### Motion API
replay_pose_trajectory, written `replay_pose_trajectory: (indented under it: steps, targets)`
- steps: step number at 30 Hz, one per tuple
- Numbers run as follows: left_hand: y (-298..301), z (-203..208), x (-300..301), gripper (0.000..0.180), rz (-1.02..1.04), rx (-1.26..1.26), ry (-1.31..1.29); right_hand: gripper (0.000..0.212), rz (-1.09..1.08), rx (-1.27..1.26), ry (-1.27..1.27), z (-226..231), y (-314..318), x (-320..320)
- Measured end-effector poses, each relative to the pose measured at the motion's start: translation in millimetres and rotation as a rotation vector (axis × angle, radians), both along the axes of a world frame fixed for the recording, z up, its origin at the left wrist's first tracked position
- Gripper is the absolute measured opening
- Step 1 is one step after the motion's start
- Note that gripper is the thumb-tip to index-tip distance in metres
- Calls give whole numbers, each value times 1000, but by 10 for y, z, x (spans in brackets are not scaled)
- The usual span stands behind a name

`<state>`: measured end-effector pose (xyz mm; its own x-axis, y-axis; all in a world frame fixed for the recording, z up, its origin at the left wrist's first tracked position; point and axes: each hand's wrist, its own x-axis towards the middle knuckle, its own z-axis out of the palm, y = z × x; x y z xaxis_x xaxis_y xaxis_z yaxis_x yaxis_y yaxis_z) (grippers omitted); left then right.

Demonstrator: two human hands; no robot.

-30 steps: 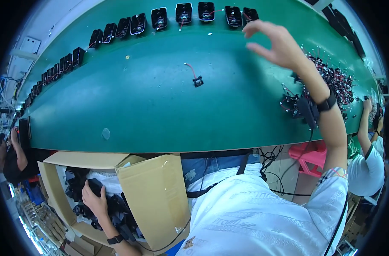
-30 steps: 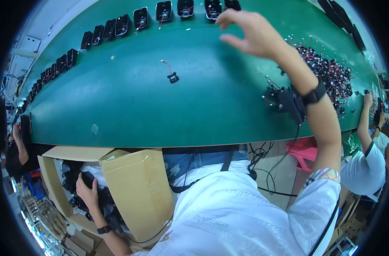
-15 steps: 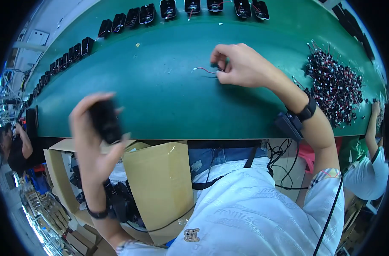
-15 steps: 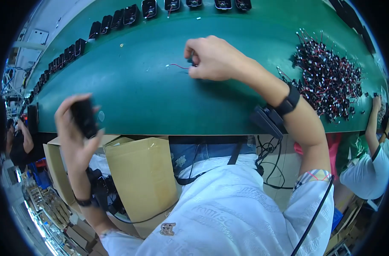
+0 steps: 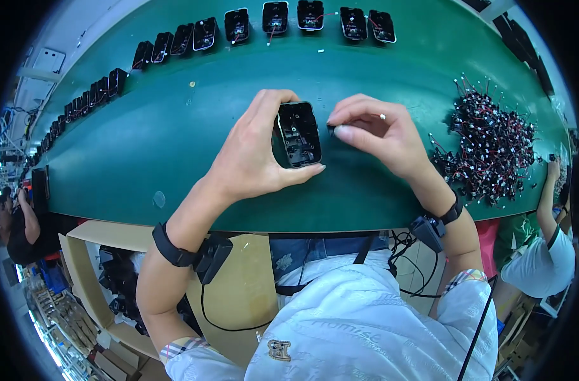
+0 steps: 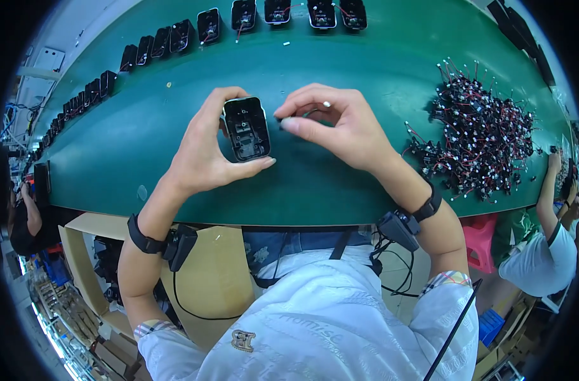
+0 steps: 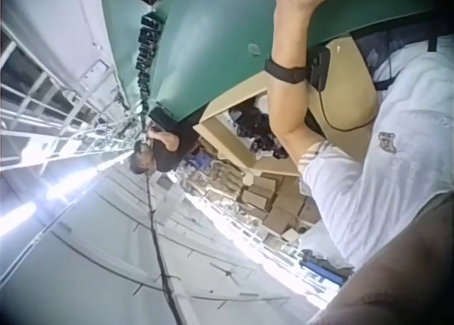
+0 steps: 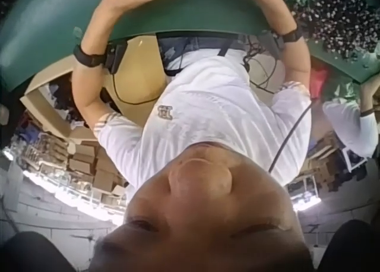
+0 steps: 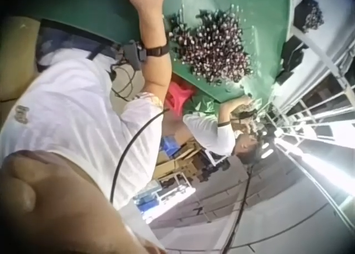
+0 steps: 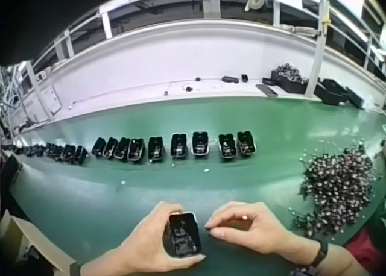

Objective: The person assembles electronic devices by hand, picking up a black plastic housing and a circuit board with wires, fitting the board into the housing, and snapping a plastic cover onto it. The person then places the assembled unit onto the workbench and repeats the process.

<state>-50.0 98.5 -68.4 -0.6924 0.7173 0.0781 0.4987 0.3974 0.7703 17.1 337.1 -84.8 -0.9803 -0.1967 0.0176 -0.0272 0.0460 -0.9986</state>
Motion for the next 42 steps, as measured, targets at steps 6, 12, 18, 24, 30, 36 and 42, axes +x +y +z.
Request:
replay_pose_trajectory:
  steps: [6,12,18,24,30,36,42]
  targets:
    - [86,-63,-10,77,35,112,271,22,-88,-164,118,-17,-92,147]
    - [178,-76,127,76,15,127,342,22,-181,149,343,22,-223,216]
    - [137,-103,133,78,46,93,420,22,-162,413,601,4,-277,198]
    - [157,-147,151,80,39,94,396,25,-197,513,649,21,-210,185]
    - [138,-161,155,79,29,62,387,25,-152,563,694,24,-241,197]
    - [133,-88,90,73,-81,54,293,24,-116,466,586,-45,-286,195]
    - [215,-62,144,66,-15,172,180,24,-212,380,411,-36,-317,235]
